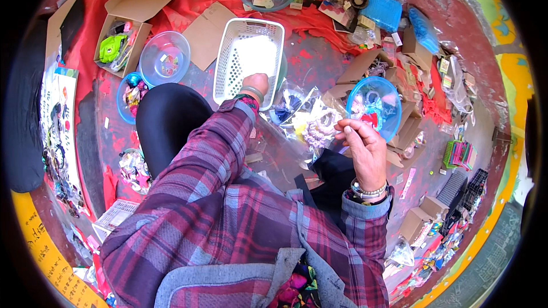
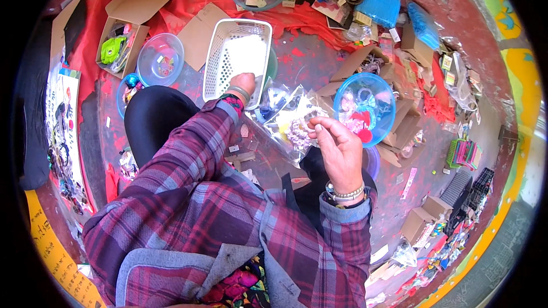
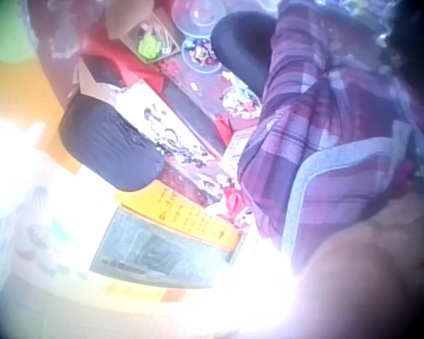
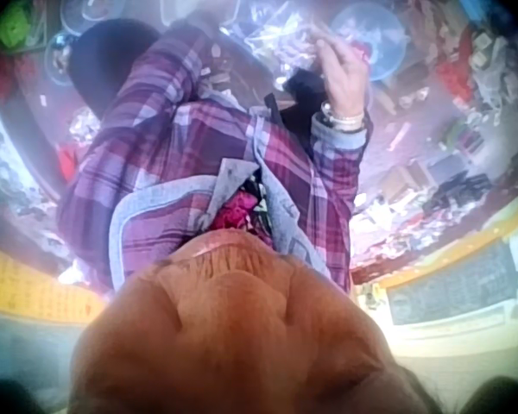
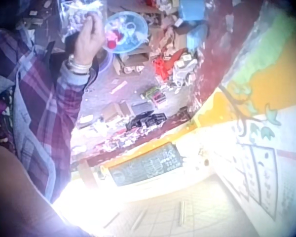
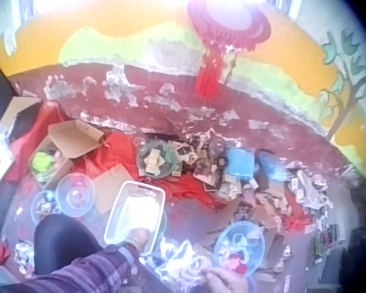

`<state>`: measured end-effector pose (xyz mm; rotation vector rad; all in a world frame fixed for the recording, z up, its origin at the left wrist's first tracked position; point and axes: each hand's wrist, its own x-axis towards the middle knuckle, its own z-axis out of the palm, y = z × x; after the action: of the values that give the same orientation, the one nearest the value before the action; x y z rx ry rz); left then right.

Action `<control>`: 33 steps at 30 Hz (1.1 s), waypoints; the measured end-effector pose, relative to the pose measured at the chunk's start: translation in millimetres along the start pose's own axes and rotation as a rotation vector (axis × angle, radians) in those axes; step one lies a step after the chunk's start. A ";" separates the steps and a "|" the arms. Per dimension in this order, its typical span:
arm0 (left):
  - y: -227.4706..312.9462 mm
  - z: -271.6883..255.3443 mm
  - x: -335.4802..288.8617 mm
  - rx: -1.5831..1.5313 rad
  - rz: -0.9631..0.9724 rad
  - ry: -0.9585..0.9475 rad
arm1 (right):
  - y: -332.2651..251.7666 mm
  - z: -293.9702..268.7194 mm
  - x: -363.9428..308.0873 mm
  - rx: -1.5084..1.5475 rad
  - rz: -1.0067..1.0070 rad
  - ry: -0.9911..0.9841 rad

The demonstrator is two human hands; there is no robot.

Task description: The person sits on the floor and sorts small colorful craft items, such as beads and plastic shapes, from a blue bowl into a clear plastic bag. They handle the items one by one, picking them up and placing them into the bag.

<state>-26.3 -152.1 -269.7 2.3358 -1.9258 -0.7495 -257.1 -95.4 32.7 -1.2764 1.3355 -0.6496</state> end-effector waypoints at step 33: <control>-20.9 -91.8 -4.8 -0.151 -0.211 0.159 | 19.9 3.2 -1.2 -0.010 -0.183 0.039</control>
<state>26.7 -168.4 -193.4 2.4459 -1.5237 -0.6717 -260.4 -88.2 14.2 -1.4117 1.2640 -0.7992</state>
